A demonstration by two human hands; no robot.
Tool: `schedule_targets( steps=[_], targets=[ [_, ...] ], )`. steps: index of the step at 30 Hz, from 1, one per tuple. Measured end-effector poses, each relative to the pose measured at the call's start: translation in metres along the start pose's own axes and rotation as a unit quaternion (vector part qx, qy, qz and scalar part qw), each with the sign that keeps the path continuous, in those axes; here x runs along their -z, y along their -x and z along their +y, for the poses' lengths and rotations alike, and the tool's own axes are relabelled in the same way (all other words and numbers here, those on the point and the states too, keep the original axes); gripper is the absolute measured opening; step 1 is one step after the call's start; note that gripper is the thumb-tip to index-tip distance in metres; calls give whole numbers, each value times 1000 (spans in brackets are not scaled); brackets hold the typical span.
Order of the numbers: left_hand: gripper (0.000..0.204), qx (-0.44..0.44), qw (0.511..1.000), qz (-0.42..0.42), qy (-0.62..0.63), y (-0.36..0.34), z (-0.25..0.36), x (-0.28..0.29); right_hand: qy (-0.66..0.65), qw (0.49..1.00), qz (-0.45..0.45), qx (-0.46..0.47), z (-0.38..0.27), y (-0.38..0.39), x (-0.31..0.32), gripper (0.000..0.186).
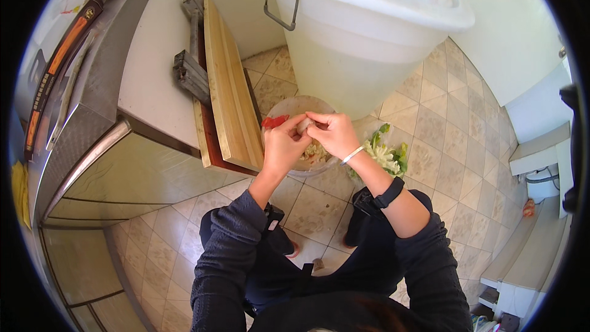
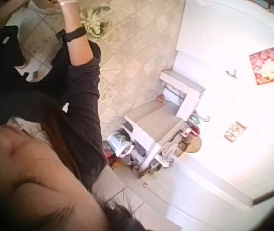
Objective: The person washes hands, stirs a boiling pot, places dough buns into a steamer, and prepares garlic by peeling and chopping it. The person uses a ladle to stir the pot and handles dough and garlic by hand.
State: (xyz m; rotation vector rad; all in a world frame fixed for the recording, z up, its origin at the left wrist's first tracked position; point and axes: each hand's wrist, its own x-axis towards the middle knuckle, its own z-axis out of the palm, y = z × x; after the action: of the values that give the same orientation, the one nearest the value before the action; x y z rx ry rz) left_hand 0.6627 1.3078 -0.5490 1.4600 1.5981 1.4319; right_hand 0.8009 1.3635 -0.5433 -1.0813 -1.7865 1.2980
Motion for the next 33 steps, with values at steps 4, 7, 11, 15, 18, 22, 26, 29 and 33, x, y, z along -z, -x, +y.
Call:
schedule_targets(
  steps=[4, 7, 11, 15, 18, 22, 26, 29, 33],
  targets=[
    [32, -67, 990, -13, -120, -1, 3, -2, -63, 997, 30, -43, 4, 0, -9, 24],
    [30, -64, 987, -24, -147, -1, 6, -4, -101, 992, 38, -65, 5, -1, -13, 20],
    [29, -106, 983, -2, -148, -2, 2, -11, -105, 987, 105, -61, 8, -3, -27, 21],
    [30, -102, 977, 14, -185, 2, -5, -16, -94, 981, 154, -74, 13, -2, -36, 20],
    [29, -21, 988, 6, -155, -3, -5, -11, -120, 983, 122, -57, 13, -4, -29, 21],
    [27, 116, 983, 29, 138, -12, 4, 5, -337, 932, 23, -132, 3, -14, -6, 32],
    [31, 204, 900, -18, 386, -17, 18, 23, -499, 856, -4, -135, -12, -16, 18, 36],
    [32, 199, 896, -43, 396, -16, 25, 26, -556, 814, 5, -168, -17, -14, 27, 32],
    [34, 197, 904, -62, 374, -17, 25, 25, -468, 855, 35, -221, -16, -13, 25, 27]
  ],
)
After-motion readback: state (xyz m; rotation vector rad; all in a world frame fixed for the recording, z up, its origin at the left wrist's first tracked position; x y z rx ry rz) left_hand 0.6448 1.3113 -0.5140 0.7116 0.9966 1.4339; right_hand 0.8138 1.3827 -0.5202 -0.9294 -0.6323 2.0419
